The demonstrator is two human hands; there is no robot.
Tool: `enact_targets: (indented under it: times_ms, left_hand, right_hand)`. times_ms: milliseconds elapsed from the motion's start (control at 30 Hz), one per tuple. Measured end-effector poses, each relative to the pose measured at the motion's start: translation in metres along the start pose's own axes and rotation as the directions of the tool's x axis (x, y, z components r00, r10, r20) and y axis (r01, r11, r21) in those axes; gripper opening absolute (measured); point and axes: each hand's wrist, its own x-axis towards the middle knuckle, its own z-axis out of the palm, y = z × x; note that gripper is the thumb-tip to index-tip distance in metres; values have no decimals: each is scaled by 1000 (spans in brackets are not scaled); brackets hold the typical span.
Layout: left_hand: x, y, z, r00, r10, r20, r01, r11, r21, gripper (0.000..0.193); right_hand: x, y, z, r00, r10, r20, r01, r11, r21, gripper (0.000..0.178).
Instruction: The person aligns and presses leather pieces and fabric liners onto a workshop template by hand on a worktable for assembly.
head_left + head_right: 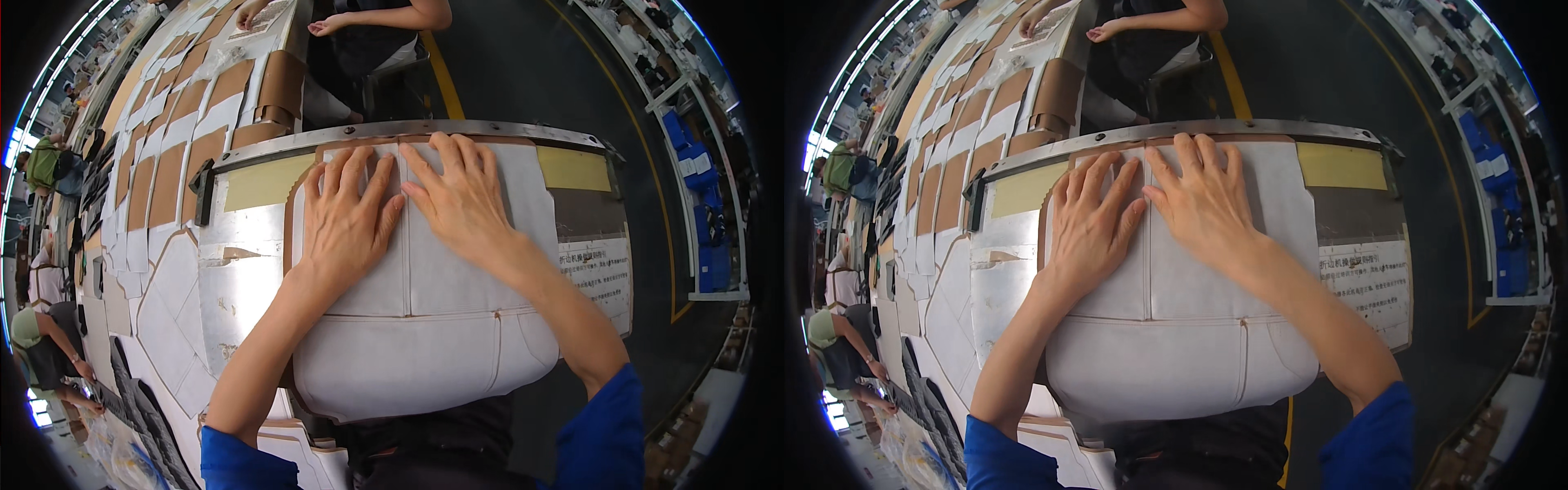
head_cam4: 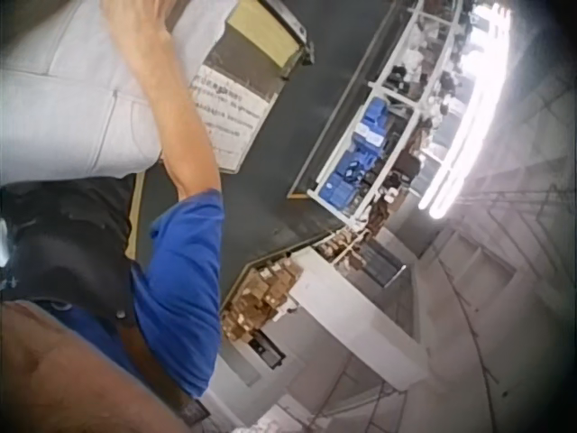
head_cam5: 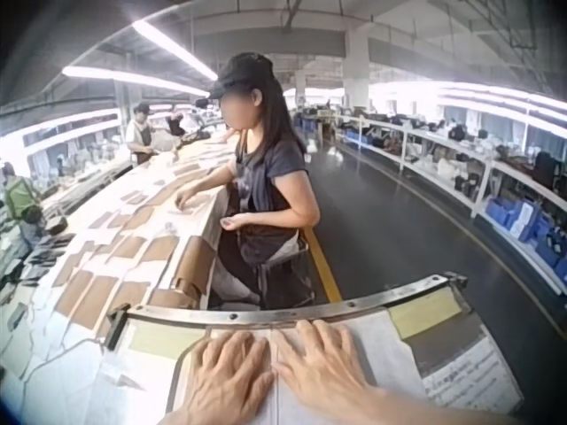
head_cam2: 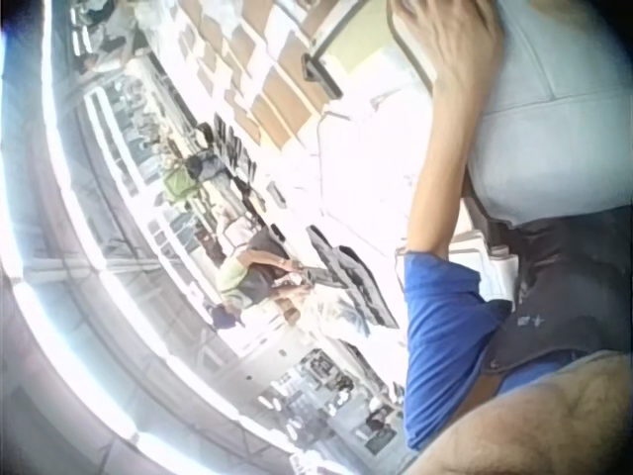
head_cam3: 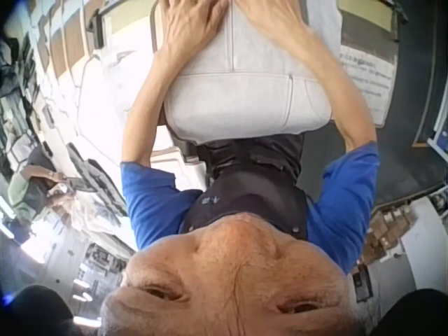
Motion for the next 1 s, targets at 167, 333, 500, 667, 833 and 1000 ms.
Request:
enact_targets:
  times_ms: [167,333,500,667,833,1000]
  left_hand:
    - [1,0,-6,999,-2,33,1,1000,18,46]
    - [-6,-14,-8,999,-50,11,50,998,28,46]
    - [6,-4,3,1000,-13,2,13,999,52,48]
    - [7,-4,1,998,-45,33,44,998,46,48]
    - [12,2,3,996,-64,59,62,997,37,48]
    - [12,3,1,997,-63,48,59,996,66,46]
  right_hand:
    - [0,-5,-1,999,-14,-42,14,1000,-3,48]
    - [13,-12,13,996,-79,-46,80,997,20,46]
    - [5,-2,1,996,-48,-79,47,999,-15,46]
    - [-15,14,-16,998,59,1,-58,990,-131,50]
    - [-20,21,-12,998,63,1,-62,981,-185,54]
    - [-22,23,-16,999,37,-38,-43,985,-169,56]
